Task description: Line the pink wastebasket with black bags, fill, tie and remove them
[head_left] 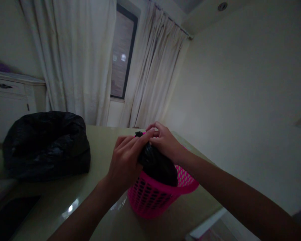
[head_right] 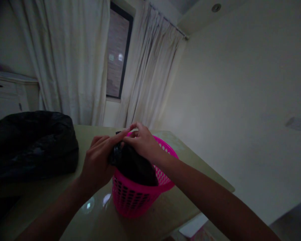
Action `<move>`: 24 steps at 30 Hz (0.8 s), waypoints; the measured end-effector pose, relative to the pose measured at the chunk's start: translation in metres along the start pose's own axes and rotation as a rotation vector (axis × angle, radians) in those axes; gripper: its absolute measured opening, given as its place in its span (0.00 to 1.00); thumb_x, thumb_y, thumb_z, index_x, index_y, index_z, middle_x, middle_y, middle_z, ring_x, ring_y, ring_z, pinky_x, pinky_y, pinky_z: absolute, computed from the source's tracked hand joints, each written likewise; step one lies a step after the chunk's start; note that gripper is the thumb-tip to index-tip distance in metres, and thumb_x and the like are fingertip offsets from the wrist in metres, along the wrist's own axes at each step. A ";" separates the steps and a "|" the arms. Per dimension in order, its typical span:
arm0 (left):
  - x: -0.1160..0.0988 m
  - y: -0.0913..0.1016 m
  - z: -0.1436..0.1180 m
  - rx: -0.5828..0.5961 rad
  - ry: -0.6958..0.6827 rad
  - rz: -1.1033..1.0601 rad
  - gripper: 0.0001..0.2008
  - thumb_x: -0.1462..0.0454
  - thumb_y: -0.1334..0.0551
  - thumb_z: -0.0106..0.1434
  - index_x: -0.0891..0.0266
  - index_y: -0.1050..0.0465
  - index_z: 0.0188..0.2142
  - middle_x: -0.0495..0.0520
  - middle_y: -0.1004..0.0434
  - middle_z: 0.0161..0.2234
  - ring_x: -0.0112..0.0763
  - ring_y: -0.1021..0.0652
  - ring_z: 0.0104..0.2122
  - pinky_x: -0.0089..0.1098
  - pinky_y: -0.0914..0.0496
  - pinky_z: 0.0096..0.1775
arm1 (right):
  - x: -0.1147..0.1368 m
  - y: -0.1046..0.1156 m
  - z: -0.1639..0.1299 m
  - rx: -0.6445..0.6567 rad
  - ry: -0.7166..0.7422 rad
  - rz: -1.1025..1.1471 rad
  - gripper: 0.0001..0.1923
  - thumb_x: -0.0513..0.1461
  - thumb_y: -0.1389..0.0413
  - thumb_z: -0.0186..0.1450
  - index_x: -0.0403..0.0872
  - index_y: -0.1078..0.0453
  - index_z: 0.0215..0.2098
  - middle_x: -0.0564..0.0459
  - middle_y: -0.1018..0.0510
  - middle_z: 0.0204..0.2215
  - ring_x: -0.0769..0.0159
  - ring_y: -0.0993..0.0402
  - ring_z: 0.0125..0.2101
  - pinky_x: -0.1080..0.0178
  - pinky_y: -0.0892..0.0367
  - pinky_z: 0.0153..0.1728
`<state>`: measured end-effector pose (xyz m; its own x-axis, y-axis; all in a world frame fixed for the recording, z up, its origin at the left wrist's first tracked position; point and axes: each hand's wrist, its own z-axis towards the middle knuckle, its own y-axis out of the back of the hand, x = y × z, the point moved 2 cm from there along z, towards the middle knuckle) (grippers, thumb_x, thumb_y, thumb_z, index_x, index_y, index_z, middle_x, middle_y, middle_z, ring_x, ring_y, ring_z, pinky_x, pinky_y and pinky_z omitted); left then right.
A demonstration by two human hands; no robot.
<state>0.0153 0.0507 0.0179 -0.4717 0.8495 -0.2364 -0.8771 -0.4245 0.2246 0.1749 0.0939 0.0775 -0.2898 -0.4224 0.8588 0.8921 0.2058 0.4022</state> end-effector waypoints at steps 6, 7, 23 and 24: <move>0.007 0.007 0.006 -0.001 0.091 -0.011 0.21 0.70 0.40 0.73 0.55 0.22 0.62 0.54 0.16 0.47 0.37 0.17 0.47 0.37 0.29 0.50 | 0.005 0.009 -0.008 0.274 -0.047 -0.079 0.17 0.49 0.43 0.72 0.45 0.22 0.36 0.52 0.21 0.34 0.64 0.27 0.37 0.63 0.31 0.37; 0.007 0.009 0.009 -0.011 0.141 -0.038 0.18 0.69 0.40 0.74 0.56 0.20 0.59 0.54 0.17 0.46 0.36 0.17 0.45 0.35 0.27 0.49 | 0.006 0.010 -0.012 0.336 -0.073 -0.023 0.16 0.49 0.40 0.71 0.45 0.21 0.39 0.52 0.20 0.36 0.64 0.26 0.38 0.62 0.30 0.39; 0.011 0.014 0.018 0.078 0.329 -0.289 0.12 0.60 0.41 0.79 0.57 0.18 0.51 0.53 0.13 0.47 0.35 0.16 0.46 0.33 0.26 0.48 | 0.004 0.003 -0.025 0.257 -0.049 0.182 0.08 0.40 0.31 0.59 0.46 0.20 0.36 0.53 0.23 0.42 0.64 0.26 0.44 0.60 0.30 0.48; 0.011 0.013 0.018 0.076 0.318 -0.295 0.12 0.60 0.41 0.79 0.57 0.18 0.50 0.54 0.13 0.48 0.35 0.16 0.45 0.34 0.26 0.48 | 0.004 0.001 -0.026 0.305 -0.097 0.224 0.09 0.41 0.30 0.59 0.46 0.19 0.37 0.53 0.22 0.41 0.64 0.25 0.42 0.61 0.29 0.46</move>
<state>0.0006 0.0600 0.0358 -0.2168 0.7870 -0.5776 -0.9749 -0.1441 0.1697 0.1838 0.0692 0.0734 -0.1434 -0.2550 0.9563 0.7969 0.5432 0.2643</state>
